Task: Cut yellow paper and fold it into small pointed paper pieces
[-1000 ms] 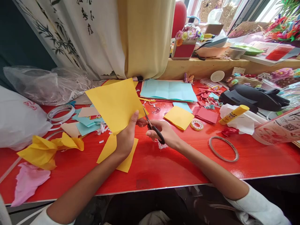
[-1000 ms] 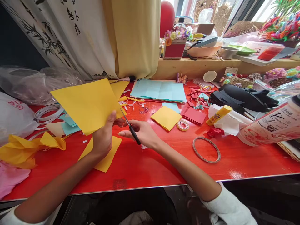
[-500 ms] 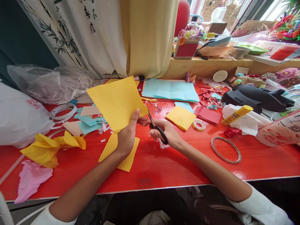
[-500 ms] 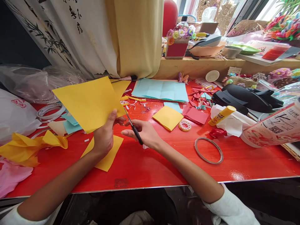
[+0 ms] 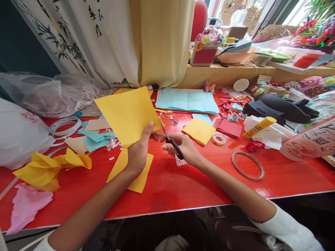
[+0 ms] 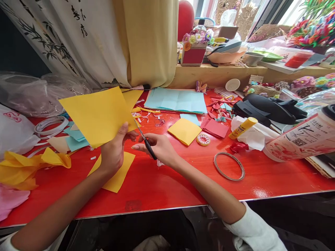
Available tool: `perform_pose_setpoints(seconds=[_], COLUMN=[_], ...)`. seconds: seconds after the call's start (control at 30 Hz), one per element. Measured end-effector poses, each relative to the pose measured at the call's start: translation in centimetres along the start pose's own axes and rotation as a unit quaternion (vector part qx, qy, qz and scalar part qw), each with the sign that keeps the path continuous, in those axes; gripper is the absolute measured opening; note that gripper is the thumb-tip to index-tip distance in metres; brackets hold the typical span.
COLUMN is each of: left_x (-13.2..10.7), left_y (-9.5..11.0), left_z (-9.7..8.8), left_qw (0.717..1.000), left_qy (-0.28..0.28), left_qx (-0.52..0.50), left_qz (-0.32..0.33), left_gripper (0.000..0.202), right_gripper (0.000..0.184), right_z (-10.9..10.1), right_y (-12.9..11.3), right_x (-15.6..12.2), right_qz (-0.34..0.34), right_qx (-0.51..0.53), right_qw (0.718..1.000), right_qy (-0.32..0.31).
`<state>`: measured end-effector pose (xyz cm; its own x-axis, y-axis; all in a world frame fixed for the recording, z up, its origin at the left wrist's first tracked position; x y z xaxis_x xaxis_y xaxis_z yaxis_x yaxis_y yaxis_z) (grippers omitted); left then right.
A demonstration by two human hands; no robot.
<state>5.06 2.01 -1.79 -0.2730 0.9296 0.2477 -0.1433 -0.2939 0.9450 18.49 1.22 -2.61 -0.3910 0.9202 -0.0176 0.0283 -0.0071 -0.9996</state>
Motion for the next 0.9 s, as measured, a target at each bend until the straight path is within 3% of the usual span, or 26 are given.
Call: perform_pose_setpoints(seconds=[0.33, 0.57, 0.9], left_x=[0.27, 0.12, -0.51], left_y=[0.16, 0.22, -0.21], left_z=[0.05, 0.10, 0.50], left_qw=[0.999, 0.999, 0.998], left_qy=[0.005, 0.002, -0.038], left_qx=[-0.031, -0.039, -0.024], left_qz=[-0.014, -0.019, -0.033], left_gripper=[0.023, 0.022, 0.023], right_gripper=[0.031, 0.031, 0.034], right_z=[0.11, 0.24, -0.11], right_y=[-0.05, 0.18, -0.02], right_x=[-0.12, -0.07, -0.01], right_qz=[-0.034, -0.010, -0.012], right_qx=[0.016, 0.029, 0.030], right_qw=[0.999, 0.999, 0.999], right_qy=[0.008, 0.011, 0.015])
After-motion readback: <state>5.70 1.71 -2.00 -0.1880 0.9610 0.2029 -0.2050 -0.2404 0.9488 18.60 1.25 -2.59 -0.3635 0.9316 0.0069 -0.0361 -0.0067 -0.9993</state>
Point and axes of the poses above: each hand's wrist, its own x-axis towards the middle knuckle, its own z-axis out of the palm, y = z × x, the point moved 5 cm from there along x, towards the middle knuckle, and after that the axes turned 4 degrees about z, right-handed, at the moved point
